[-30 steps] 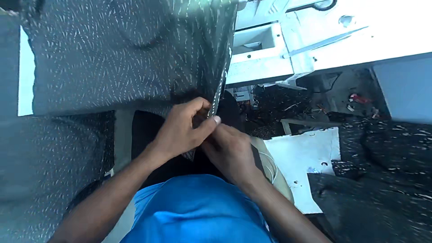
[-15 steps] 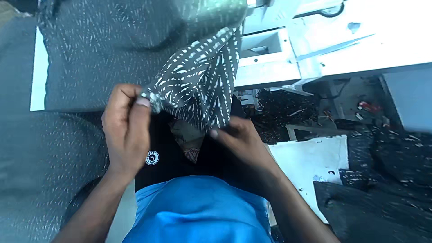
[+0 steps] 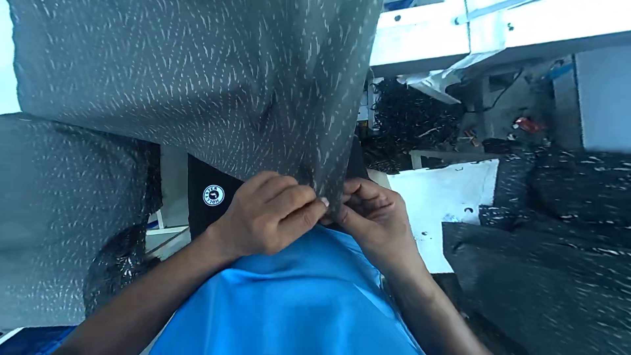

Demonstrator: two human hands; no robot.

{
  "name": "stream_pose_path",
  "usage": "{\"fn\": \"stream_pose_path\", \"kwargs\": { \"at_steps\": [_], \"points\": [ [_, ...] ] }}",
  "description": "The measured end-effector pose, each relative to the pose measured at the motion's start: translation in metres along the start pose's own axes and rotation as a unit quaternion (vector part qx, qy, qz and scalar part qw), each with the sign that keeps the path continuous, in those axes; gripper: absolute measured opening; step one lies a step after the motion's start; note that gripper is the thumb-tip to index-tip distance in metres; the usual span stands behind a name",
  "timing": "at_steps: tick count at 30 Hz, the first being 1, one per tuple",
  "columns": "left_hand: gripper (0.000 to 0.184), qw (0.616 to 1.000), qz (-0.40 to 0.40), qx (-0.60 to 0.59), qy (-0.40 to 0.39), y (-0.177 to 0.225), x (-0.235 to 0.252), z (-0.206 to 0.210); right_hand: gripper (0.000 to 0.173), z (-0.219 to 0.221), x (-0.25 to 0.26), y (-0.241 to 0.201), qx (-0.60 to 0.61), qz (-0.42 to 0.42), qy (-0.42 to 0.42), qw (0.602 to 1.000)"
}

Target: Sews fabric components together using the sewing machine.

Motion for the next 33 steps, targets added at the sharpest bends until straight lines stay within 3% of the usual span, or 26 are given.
{"fn": "stream_pose_path", "kwargs": {
  "at_steps": [16, 23, 27, 30, 33],
  "points": [
    [0.02, 0.999, -0.023, 0.012, -0.02, -0.002, -0.006, 0.01, 0.025, -0.005, -0.015, -0.006, 0.004, -0.001, 0.026, 1.0],
    [0.014, 0.995, -0.034, -0.073, -0.061, -0.012, 0.009, 0.017, 0.044, -0.008, -0.017, -0.016, -0.107, -0.159, -0.001, 0.981],
    [0.013, 0.986, -0.054, -0.144, -0.066, -0.021, 0.02, 0.026, 0.043, -0.021, 0.013, -0.028, -0.208, -0.227, 0.041, 0.95],
    [0.011, 0.978, -0.067, -0.191, -0.043, -0.017, 0.029, 0.028, 0.048, -0.025, 0.071, -0.049, -0.16, -0.224, 0.078, 0.958],
    [0.009, 0.968, -0.067, -0.242, -0.027, -0.009, 0.039, 0.029, 0.042, -0.011, 0.139, -0.08, -0.043, -0.165, 0.048, 0.984]
  ]
}}
Point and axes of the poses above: each hand's wrist, its own x-axis towards the middle knuckle, its own z-axis out of the palm, y = z × x, the point moved 8 cm from there along x, towards the middle knuckle, and after that the axes turned 12 degrees about y, right-handed, at the moved point
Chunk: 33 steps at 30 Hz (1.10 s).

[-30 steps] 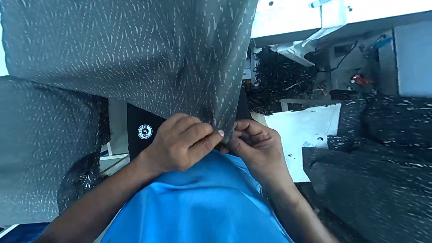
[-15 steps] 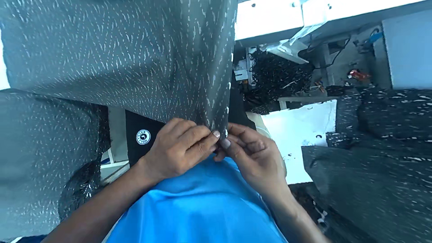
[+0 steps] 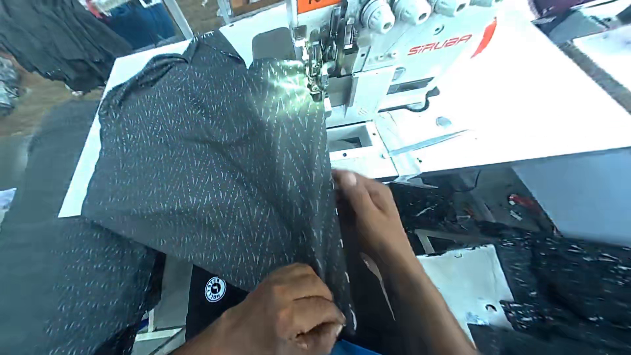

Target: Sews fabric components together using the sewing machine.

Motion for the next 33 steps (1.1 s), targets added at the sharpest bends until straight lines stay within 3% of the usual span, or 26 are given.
{"fn": "stream_pose_path", "kwargs": {
  "at_steps": [2, 5, 11, 19, 27, 33],
  "points": [
    [0.008, 1.0, 0.013, -0.019, -0.002, 0.008, 0.008, 0.0, 0.037, 0.019, 0.043, -0.005, 0.099, 0.058, -0.026, 0.993],
    [0.008, 0.998, 0.019, -0.053, -0.002, 0.017, 0.017, -0.001, 0.028, 0.035, 0.077, -0.011, 0.143, 0.095, -0.054, 0.984],
    [0.01, 0.999, 0.032, 0.01, -0.033, 0.006, 0.016, 0.016, 0.015, 0.018, 0.082, -0.03, -0.016, -0.028, 0.077, 0.997],
    [0.014, 0.986, 0.039, 0.159, -0.03, -0.023, 0.02, 0.012, 0.022, 0.02, 0.08, -0.015, 0.011, -0.015, 0.067, 0.998],
    [0.013, 0.976, 0.049, 0.214, -0.003, -0.034, 0.051, -0.003, 0.015, 0.008, 0.027, -0.007, -0.03, -0.004, 0.061, 0.998],
    [0.013, 0.97, 0.057, 0.235, -0.002, -0.033, 0.05, 0.001, 0.012, -0.008, -0.018, 0.02, 0.033, 0.056, 0.009, 0.998]
  ]
}}
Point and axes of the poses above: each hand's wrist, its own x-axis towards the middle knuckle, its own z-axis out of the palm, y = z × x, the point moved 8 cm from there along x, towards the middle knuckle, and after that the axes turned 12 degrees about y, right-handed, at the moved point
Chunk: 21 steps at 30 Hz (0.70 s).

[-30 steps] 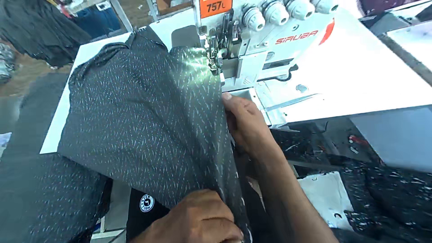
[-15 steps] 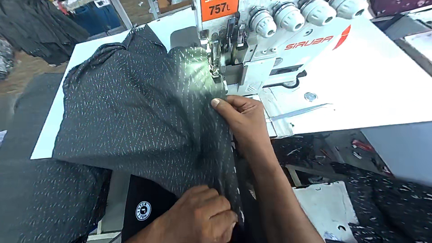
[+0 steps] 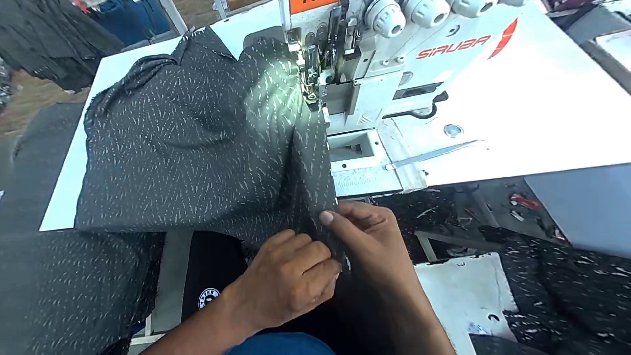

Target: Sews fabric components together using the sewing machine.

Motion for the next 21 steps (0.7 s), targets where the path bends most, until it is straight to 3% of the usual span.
{"fn": "stream_pose_path", "kwargs": {
  "at_steps": [7, 10, 12, 16, 21],
  "points": [
    [0.013, 0.999, -0.003, 0.035, -0.007, 0.003, 0.0, 0.002, 0.011, -0.008, -0.021, 0.012, 0.03, 0.042, -0.039, 0.998],
    [0.015, 0.997, -0.05, 0.016, -0.048, -0.004, 0.004, 0.004, 0.01, -0.013, -0.025, 0.016, 0.019, 0.044, -0.025, 0.999],
    [0.02, 0.989, -0.131, -0.017, -0.06, -0.02, 0.018, -0.016, 0.009, -0.02, -0.026, 0.02, 0.03, 0.061, -0.009, 0.998],
    [0.037, 0.978, -0.198, 0.063, 0.035, -0.075, 0.079, -0.081, 0.01, -0.023, -0.016, 0.031, 0.012, 0.072, 0.002, 0.997],
    [0.052, 0.957, -0.231, 0.173, -0.016, -0.108, 0.101, -0.056, 0.013, -0.021, -0.031, 0.029, 0.031, 0.081, -0.004, 0.996]
  ]
}}
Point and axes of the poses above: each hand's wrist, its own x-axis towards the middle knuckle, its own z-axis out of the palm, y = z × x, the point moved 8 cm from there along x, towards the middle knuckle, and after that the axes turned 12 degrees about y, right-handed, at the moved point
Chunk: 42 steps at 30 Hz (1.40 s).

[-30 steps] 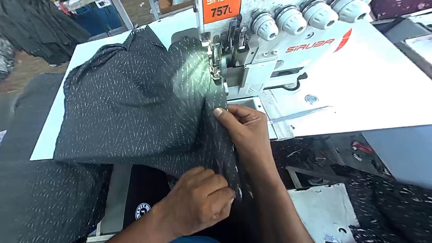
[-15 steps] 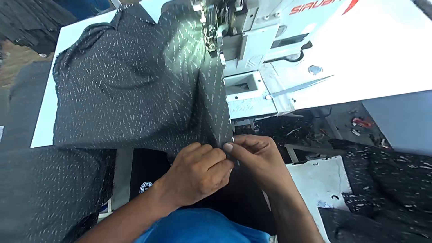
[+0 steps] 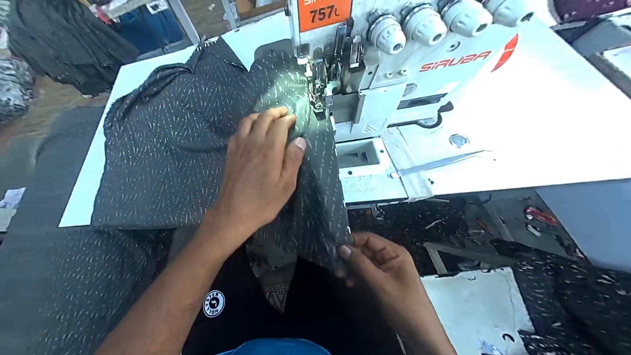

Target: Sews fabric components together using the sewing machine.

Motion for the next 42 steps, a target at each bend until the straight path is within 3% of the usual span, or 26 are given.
{"fn": "stream_pose_path", "kwargs": {
  "at_steps": [9, 14, 18, 26, 29, 31, 33, 34, 36, 38, 42],
  "points": [
    [0.055, 1.0, 0.018, -0.012, -0.011, -0.011, 0.003, 0.017, 0.007, 0.007, -0.011, -0.016, 0.076, -0.016, 0.006, 0.997],
    [0.059, 0.999, 0.037, -0.028, -0.023, -0.036, 0.045, 0.03, 0.009, 0.019, 0.015, -0.033, 0.07, -0.041, 0.044, 0.996],
    [0.066, 0.997, 0.025, -0.006, -0.074, -0.053, 0.075, 0.04, 0.007, 0.032, 0.039, -0.049, 0.061, -0.061, 0.076, 0.993],
    [0.075, 0.993, 0.031, 0.014, -0.11, -0.089, 0.132, 0.058, 0.017, 0.057, 0.09, -0.084, 0.043, -0.108, 0.115, 0.987],
    [0.077, 0.997, 0.038, 0.015, -0.064, -0.1, 0.152, 0.058, 0.026, 0.063, 0.104, -0.095, 0.044, -0.118, 0.144, 0.982],
    [0.058, 0.991, 0.102, 0.014, 0.085, -0.082, 0.144, 0.026, 0.03, 0.066, 0.107, -0.096, 0.047, -0.116, 0.154, 0.98],
    [0.032, 0.964, 0.158, -0.061, 0.206, -0.046, 0.107, -0.013, 0.03, 0.066, 0.106, -0.096, 0.053, -0.121, 0.155, 0.979],
    [0.026, 0.957, 0.164, -0.119, 0.208, -0.028, 0.084, -0.022, 0.03, 0.065, 0.107, -0.096, 0.055, -0.125, 0.155, 0.979],
    [0.022, 0.948, 0.174, -0.224, 0.14, -0.004, 0.05, -0.016, 0.03, 0.063, 0.108, -0.097, 0.052, -0.129, 0.152, 0.979],
    [0.025, 0.951, 0.181, -0.24, 0.079, -0.002, 0.033, 0.002, 0.029, 0.063, 0.107, -0.099, 0.038, -0.131, 0.146, 0.98],
    [0.034, 0.946, 0.224, -0.229, 0.049, -0.01, 0.034, 0.012, 0.026, 0.063, 0.114, -0.103, -0.002, -0.126, 0.167, 0.978]
  ]
}}
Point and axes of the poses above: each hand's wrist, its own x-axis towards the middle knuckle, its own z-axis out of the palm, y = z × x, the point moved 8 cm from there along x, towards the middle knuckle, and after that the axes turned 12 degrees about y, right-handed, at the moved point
